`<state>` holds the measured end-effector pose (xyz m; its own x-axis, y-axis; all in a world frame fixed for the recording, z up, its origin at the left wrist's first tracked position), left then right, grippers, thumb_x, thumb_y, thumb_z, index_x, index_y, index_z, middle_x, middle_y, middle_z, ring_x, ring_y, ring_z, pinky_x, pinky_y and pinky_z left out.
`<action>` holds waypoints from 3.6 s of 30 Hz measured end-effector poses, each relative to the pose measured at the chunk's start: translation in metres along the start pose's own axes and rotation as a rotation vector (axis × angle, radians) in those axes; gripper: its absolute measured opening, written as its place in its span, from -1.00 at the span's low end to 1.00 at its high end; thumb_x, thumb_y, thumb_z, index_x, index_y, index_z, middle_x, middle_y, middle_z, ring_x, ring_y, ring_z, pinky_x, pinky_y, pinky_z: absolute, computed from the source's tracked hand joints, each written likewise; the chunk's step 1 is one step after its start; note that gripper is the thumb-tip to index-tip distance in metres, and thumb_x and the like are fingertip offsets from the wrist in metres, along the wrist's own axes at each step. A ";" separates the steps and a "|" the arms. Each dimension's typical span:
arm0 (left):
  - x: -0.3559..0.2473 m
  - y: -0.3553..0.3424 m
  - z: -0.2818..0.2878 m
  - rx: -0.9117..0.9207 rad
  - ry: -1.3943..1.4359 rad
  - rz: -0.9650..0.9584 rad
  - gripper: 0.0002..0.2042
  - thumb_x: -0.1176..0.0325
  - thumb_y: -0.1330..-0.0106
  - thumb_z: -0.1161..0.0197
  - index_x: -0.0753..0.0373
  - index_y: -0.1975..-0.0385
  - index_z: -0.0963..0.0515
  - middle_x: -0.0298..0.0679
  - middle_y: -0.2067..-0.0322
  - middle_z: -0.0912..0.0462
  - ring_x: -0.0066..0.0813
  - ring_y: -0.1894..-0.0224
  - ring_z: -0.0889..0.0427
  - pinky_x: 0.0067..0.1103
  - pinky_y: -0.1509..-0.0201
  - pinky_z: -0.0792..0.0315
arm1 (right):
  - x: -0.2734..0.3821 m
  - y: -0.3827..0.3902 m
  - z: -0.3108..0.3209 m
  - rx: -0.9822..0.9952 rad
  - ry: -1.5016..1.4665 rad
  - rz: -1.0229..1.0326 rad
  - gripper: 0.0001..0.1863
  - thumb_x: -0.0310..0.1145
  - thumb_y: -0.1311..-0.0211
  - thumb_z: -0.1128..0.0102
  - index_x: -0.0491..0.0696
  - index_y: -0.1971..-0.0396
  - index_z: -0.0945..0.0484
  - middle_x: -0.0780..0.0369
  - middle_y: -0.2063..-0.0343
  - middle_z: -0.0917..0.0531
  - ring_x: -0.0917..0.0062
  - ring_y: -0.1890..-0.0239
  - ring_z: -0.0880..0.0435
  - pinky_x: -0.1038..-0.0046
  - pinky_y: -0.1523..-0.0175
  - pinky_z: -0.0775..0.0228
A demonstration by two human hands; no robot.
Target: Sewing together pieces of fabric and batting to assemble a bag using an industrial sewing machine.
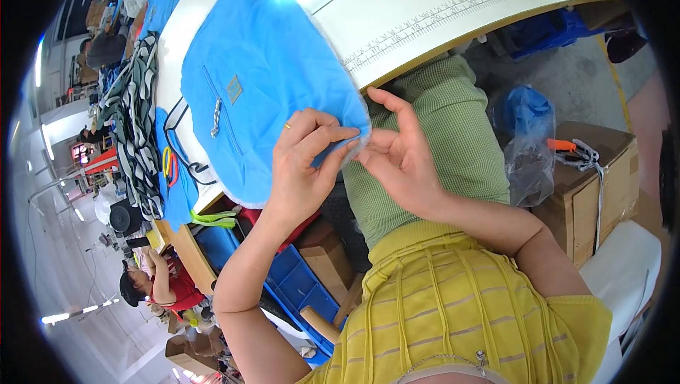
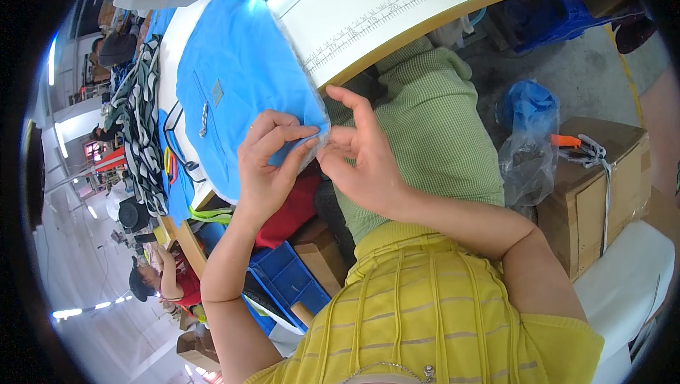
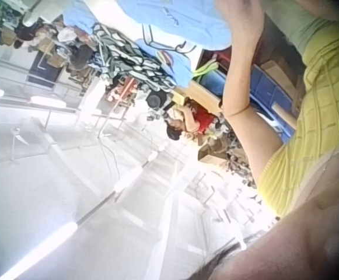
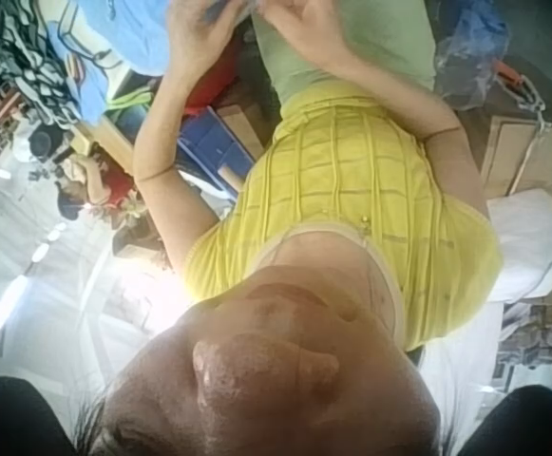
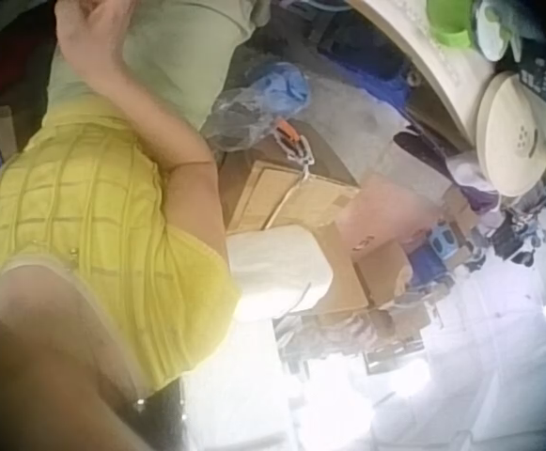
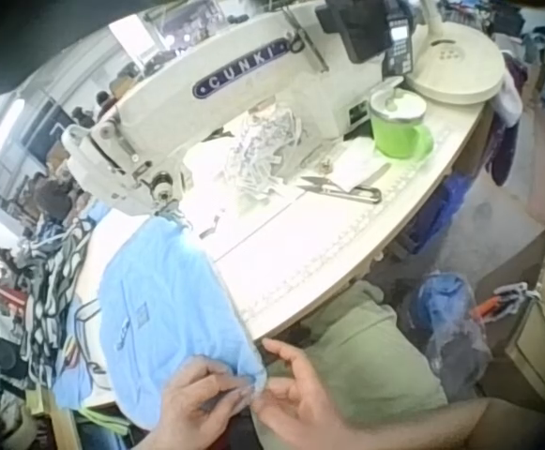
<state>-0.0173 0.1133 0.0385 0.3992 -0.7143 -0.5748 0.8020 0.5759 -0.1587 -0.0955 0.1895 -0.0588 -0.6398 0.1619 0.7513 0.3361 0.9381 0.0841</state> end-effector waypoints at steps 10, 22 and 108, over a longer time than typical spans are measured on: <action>0.002 0.006 0.010 -0.088 0.123 0.067 -0.82 0.58 -0.20 -0.42 0.20 0.22 -0.74 -0.25 0.27 -0.68 -0.25 0.17 -0.61 -0.41 0.06 -0.43 | -0.004 -0.002 0.000 -0.013 -0.047 -0.057 -0.33 -0.62 -0.52 -0.07 -0.08 -0.52 -0.03 0.24 0.31 -0.69 0.71 0.24 -0.64 0.60 0.10 -0.52; -0.008 0.002 -0.001 0.006 -0.060 -0.026 -0.78 0.56 -0.22 -0.43 0.17 0.14 -0.78 -0.31 0.31 -0.65 -0.33 0.19 -0.60 -0.43 0.00 -0.36 | 0.001 0.001 0.002 -0.010 0.097 0.023 -0.36 -0.61 -0.52 -0.05 -0.12 -0.50 -0.09 0.35 0.45 -0.56 0.81 0.38 -0.48 0.66 0.26 -0.37; 0.094 -0.114 0.041 -0.145 -0.254 -0.080 -0.76 0.28 -0.39 -0.36 0.07 -0.01 -0.76 -0.27 -0.10 -0.62 -0.25 -0.22 -0.55 0.12 -0.51 -0.01 | 0.088 -0.098 -0.069 0.466 1.462 0.834 -0.83 -0.50 -0.02 -0.33 -0.10 0.33 -0.72 0.31 0.26 -0.68 0.47 0.23 -0.67 0.32 -0.14 -0.45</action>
<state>-0.0531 -0.0361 0.0349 0.4508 -0.8257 -0.3392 0.7707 0.5517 -0.3189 -0.1371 0.0909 0.0442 0.7707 0.4662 0.4344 -0.1555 0.7987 -0.5812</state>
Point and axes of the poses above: each hand's wrist, its own y-axis away from the middle knuckle, its own z-axis out of the back of the hand, x = y × z, the point moved 9 cm from there along -y, towards the middle knuckle
